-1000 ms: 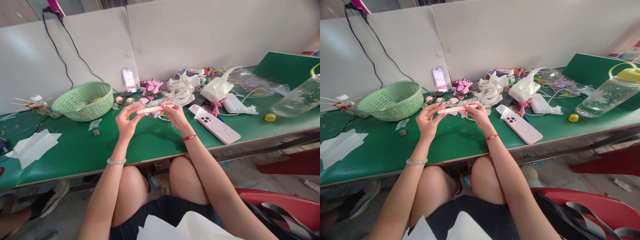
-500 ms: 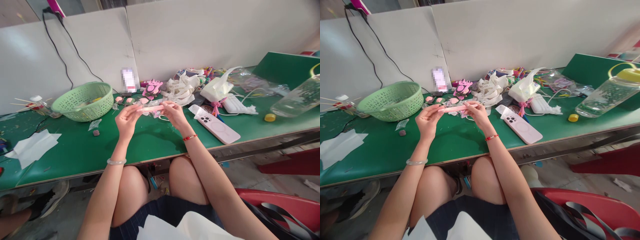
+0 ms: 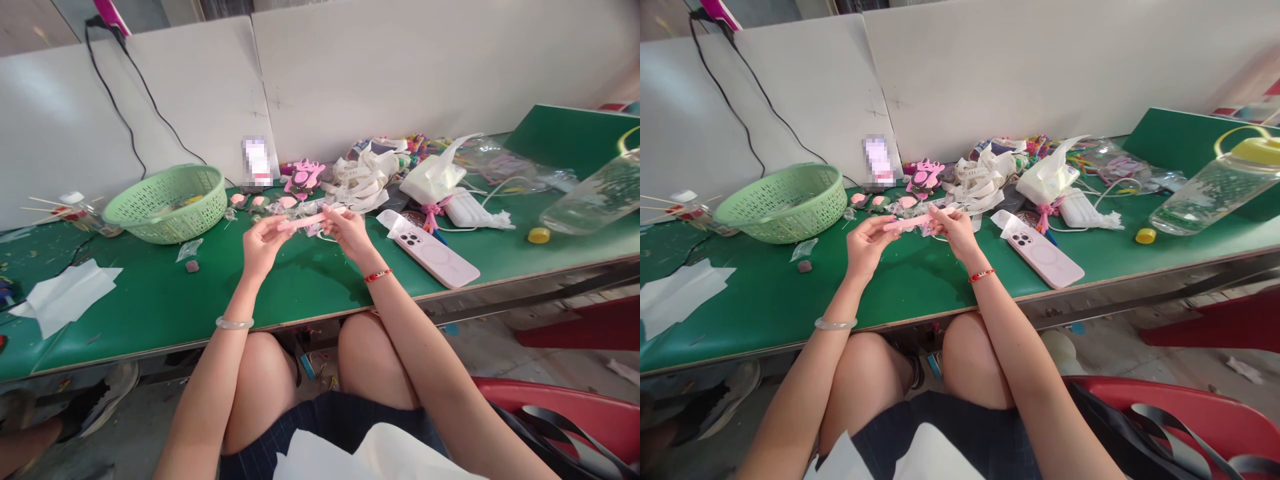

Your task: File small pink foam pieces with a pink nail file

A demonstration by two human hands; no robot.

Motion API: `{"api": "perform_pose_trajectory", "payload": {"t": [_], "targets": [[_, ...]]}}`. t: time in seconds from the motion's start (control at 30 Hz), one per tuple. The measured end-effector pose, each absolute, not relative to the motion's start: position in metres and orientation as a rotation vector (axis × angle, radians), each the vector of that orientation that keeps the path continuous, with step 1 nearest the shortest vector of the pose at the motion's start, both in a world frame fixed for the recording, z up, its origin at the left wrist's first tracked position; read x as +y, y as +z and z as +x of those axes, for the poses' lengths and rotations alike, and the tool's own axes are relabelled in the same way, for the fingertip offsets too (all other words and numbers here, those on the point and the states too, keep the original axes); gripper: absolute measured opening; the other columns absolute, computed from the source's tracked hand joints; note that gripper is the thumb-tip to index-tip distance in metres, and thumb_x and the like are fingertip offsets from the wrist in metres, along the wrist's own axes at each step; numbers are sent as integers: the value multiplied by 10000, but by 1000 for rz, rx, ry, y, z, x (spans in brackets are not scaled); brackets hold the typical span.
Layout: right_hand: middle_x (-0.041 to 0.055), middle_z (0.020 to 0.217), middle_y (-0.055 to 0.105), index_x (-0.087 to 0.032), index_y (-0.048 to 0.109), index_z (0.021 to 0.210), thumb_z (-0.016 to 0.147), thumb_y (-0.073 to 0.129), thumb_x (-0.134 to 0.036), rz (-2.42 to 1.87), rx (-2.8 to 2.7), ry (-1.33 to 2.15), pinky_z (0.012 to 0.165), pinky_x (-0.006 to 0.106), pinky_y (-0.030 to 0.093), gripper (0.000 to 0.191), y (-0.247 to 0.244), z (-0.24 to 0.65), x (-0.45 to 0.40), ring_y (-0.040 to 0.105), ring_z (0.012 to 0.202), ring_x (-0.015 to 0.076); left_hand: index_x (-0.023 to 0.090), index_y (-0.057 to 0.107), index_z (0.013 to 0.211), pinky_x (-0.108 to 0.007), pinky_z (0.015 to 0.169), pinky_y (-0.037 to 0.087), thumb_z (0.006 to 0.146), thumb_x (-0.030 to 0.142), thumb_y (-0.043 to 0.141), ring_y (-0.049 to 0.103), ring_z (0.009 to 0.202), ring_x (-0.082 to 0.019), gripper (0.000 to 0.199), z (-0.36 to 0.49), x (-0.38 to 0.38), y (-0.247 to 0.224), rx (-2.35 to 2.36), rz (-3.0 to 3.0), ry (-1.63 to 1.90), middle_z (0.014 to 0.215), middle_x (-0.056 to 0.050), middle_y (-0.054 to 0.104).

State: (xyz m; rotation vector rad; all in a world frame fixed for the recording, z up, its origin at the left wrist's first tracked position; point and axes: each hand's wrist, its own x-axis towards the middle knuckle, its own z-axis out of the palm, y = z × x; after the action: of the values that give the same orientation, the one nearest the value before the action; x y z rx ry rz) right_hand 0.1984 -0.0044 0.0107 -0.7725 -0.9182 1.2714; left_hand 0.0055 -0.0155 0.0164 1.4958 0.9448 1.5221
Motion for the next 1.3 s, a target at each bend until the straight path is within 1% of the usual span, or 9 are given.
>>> {"api": "perform_pose_trajectory", "payload": {"t": [0.1,0.27,0.47,0.67,0.77,0.9,1.03,1.17,1.3], "targets": [[-3,553,656,-176,630,571,590,883,-480,-763,-910,1281,472,180,468,396,9,199,-4,550,450,57,155,736,899,-359,803,609,627,399,870,736,884,-247,390,5,-16,16,945,1569,1517,928,-95,771],[-8,560,659,-177,656,602,602,883,-462,-748,-885,1341,468,177,466,365,10,198,-6,555,456,59,185,745,1017,-344,818,594,679,377,842,728,938,-245,400,4,-17,16,987,1780,1490,1050,-91,762],[-6,569,663,-181,634,608,716,809,-470,-794,-943,1405,501,195,482,355,15,195,-9,560,458,62,197,777,926,-341,800,588,750,419,780,726,865,-222,284,4,-16,15,1025,1881,1580,953,-69,775],[-11,570,664,-187,620,618,706,804,-514,-769,-969,1361,497,191,481,385,12,195,-6,572,471,66,176,767,941,-364,852,593,646,440,852,727,944,-253,404,4,-15,15,983,1741,1514,1001,-88,773],[-5,581,672,-187,618,614,696,809,-520,-774,-984,1358,507,196,488,392,12,195,-6,581,481,72,165,759,971,-365,837,600,662,435,844,732,951,-265,419,6,-15,14,920,1638,1473,1021,-107,769],[3,589,675,-189,620,610,707,798,-531,-771,-985,1354,506,202,489,398,12,195,-7,583,481,75,153,753,930,-379,833,605,635,419,863,742,914,-275,412,7,-14,13,906,1549,1456,970,-119,772],[2,595,670,-193,611,623,724,777,-549,-821,-995,1321,527,197,497,406,12,196,-7,596,495,77,132,726,966,-411,787,619,606,413,881,755,783,-268,483,6,-14,14,928,1402,1393,828,-108,770],[-1,607,673,-200,613,645,685,802,-565,-857,-974,1273,528,200,501,413,9,197,-6,592,503,84,130,701,1024,-430,862,609,633,380,873,760,806,-257,495,4,-15,15,918,1292,1307,837,-102,773],[7,619,678,-190,622,647,652,826,-564,-841,-964,1277,529,197,504,426,8,197,-6,576,492,73,118,698,1001,-444,924,590,610,350,889,759,834,-250,492,4,-13,12,902,1238,1307,847,-102,773]]}}
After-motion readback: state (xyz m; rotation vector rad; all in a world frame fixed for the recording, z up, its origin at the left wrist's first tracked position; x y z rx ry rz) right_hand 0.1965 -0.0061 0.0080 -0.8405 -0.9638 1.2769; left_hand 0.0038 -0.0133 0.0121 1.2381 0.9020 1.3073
